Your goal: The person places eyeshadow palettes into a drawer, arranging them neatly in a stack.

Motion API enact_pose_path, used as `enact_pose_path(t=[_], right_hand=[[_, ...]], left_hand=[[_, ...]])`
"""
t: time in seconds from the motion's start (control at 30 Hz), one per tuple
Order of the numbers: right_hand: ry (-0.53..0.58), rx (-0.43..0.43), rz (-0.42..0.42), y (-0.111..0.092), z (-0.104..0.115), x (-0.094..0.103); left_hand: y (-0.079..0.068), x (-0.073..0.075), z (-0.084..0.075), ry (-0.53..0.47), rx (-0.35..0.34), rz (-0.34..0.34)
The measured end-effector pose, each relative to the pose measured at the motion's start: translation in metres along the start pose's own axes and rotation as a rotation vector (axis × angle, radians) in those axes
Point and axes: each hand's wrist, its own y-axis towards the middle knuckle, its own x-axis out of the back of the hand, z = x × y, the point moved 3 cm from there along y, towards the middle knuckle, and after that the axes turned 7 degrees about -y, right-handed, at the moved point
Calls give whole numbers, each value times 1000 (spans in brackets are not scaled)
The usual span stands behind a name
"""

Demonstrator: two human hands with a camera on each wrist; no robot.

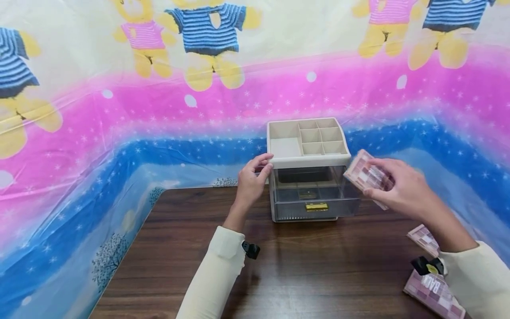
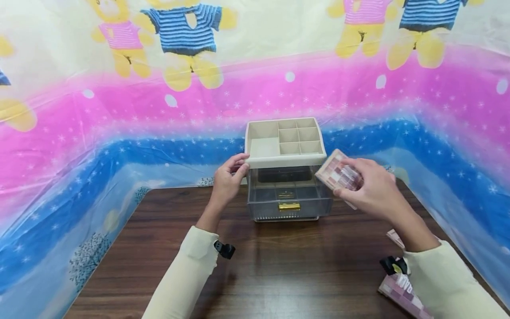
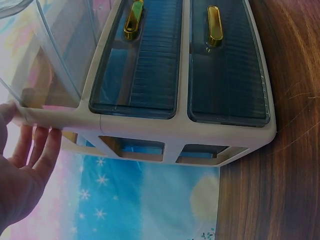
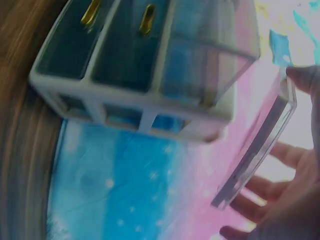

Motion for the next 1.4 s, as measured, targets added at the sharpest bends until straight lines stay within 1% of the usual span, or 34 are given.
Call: enact_pose_path(t=[0.1,0.2,0.37,0.47,0.63,0.8,0.87,0.93,1.1,1.23,1.3,1.4], right_hand=[[10,117,11,9,21,-2],[17,211,30,17,39,-7],[-2,332,95,30,59,-15],[-11,386,131,36,63,-20],[-7,447,177,39,63,-26],[25,490,171,35,61,-23],[44,477,158,34,59,-20],[64,445,149,32,56,-18],[99,288,122,24,41,-13],[90,179,100,15,21,-13],[66,149,86,11,8,-14],[25,126,79,3,-14,-17]], left_hand=[[0,0,0,-8,2,1],[-1,1,1,-7,5,3],[-1,1,0,-5,6,6],[0,0,-1,-6,5,8],[0,-1,0,5,0,11],[0,0,0,-1,3,14],[0,0,0,-12,6,13],[0,1,0,-22,7,12],[1,0,-1,-29,10,15],[1,0,-1,-27,12,19],[1,0,-1,-28,13,19],[0,-1,-1,-26,16,19]])
